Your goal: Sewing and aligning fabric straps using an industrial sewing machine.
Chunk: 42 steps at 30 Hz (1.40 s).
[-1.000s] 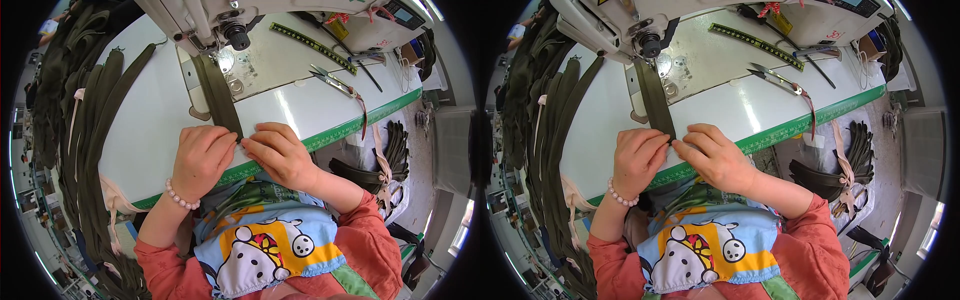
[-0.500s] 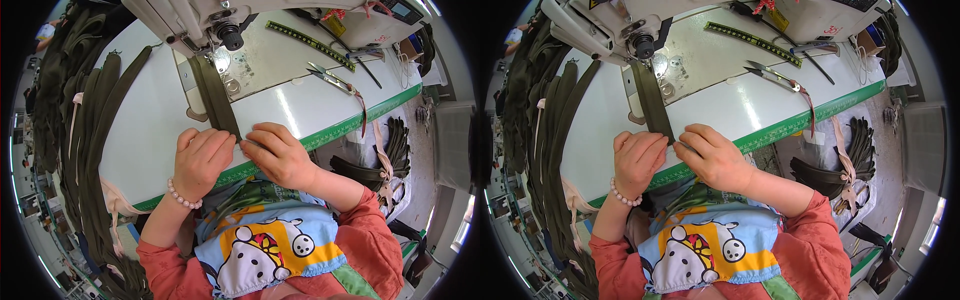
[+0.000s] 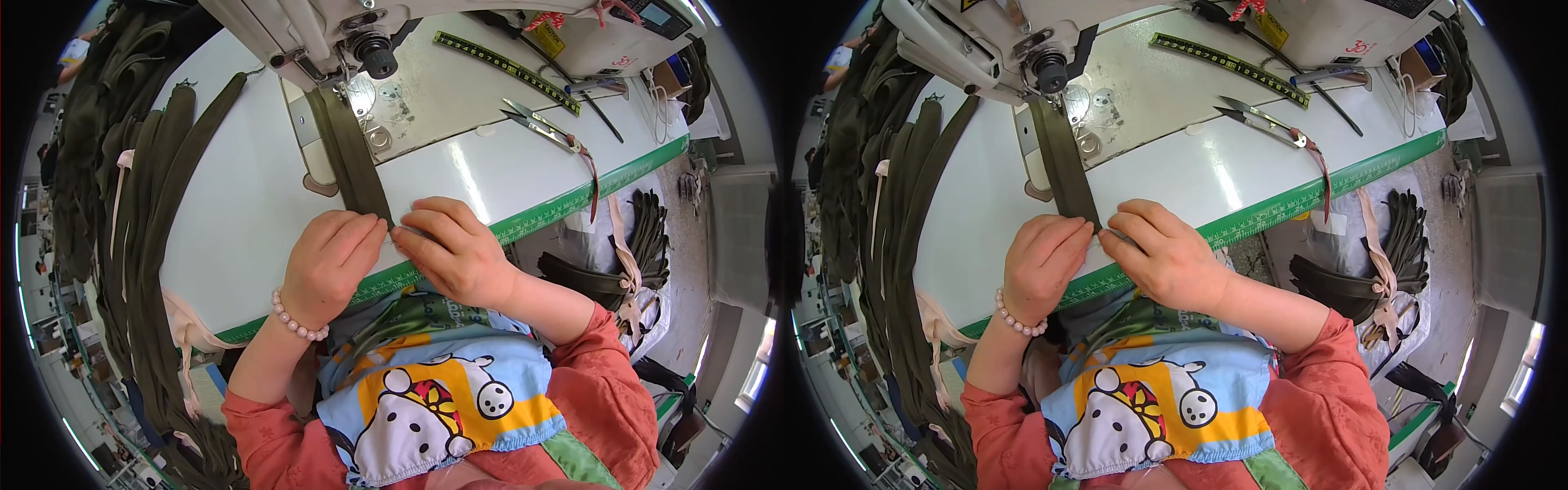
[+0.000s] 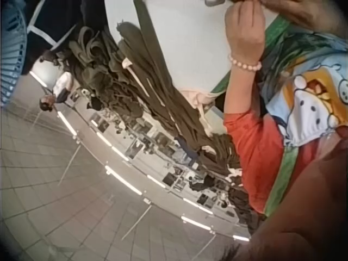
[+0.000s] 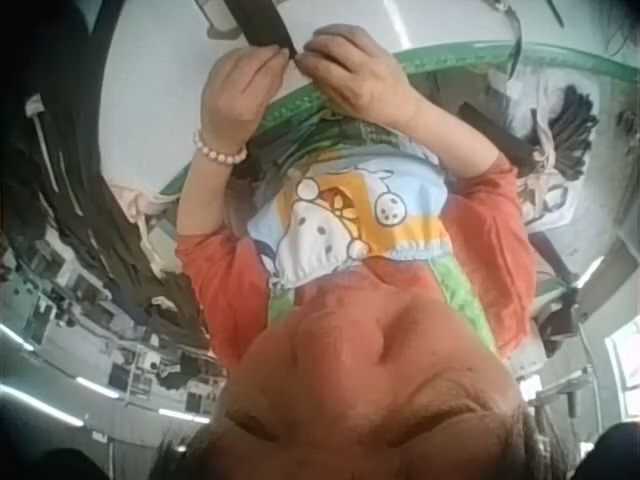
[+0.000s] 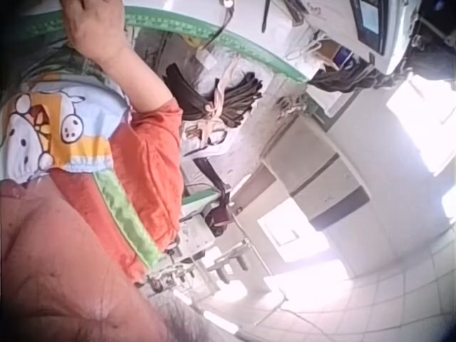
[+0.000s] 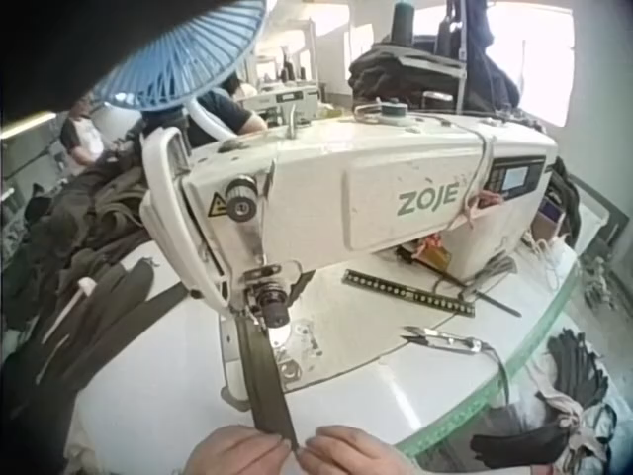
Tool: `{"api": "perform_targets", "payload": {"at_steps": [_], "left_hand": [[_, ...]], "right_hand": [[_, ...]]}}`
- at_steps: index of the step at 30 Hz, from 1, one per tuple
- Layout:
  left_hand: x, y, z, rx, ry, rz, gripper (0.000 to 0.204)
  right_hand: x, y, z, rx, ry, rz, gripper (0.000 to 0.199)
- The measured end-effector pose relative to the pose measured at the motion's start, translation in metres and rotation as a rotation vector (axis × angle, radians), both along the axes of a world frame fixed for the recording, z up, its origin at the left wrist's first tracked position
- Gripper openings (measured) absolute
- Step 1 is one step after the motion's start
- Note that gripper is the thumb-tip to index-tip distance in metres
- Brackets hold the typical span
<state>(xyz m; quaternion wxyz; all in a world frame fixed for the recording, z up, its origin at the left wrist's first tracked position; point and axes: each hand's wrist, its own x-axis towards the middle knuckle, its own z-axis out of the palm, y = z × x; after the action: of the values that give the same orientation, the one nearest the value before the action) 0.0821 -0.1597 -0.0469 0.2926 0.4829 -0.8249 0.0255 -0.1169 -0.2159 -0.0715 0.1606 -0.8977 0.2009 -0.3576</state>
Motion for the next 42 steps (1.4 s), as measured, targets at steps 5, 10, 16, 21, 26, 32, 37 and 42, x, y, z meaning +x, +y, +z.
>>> {"api": "perform_targets", "payload": {"at_steps": [5, 10, 16, 21, 26, 32, 37, 42], "left_hand": [[-0.002, 0.002, 0.003, 0.008, -0.011, 0.045, 0.030], [-0.002, 0.002, 0.004, 0.060, 0.026, 0.059, 0.032], [0.000, 0.006, 0.005, 0.058, -0.018, 0.055, 0.029], [0.002, 0.005, 0.006, 0.048, -0.030, 0.038, 0.024], [0.005, 0.003, 0.005, 0.041, -0.022, 0.015, 0.025], [0.006, 0.001, 0.005, 0.036, -0.013, 0.011, 0.024], [0.008, 0.000, 0.005, 0.029, -0.025, 0.004, 0.022], [0.012, -0.006, 0.005, 0.021, -0.043, 0.002, 0.021]], "right_hand": [[0.000, 0.000, 0.007, 0.064, -0.007, 0.007, 0.033], [0.000, -0.027, 0.024, 0.282, -0.042, 0.093, 0.038], [0.034, -0.096, 0.032, 0.259, 0.054, 0.090, 0.046], [0.054, -0.112, 0.022, 0.319, 0.086, 0.067, 0.050], [0.054, -0.111, 0.015, 0.275, 0.087, 0.062, 0.051], [0.055, -0.109, 0.013, 0.183, 0.090, 0.046, 0.050], [0.056, -0.109, 0.012, 0.148, 0.081, 0.045, 0.048], [0.056, -0.110, 0.012, 0.137, 0.051, 0.053, 0.047]]}}
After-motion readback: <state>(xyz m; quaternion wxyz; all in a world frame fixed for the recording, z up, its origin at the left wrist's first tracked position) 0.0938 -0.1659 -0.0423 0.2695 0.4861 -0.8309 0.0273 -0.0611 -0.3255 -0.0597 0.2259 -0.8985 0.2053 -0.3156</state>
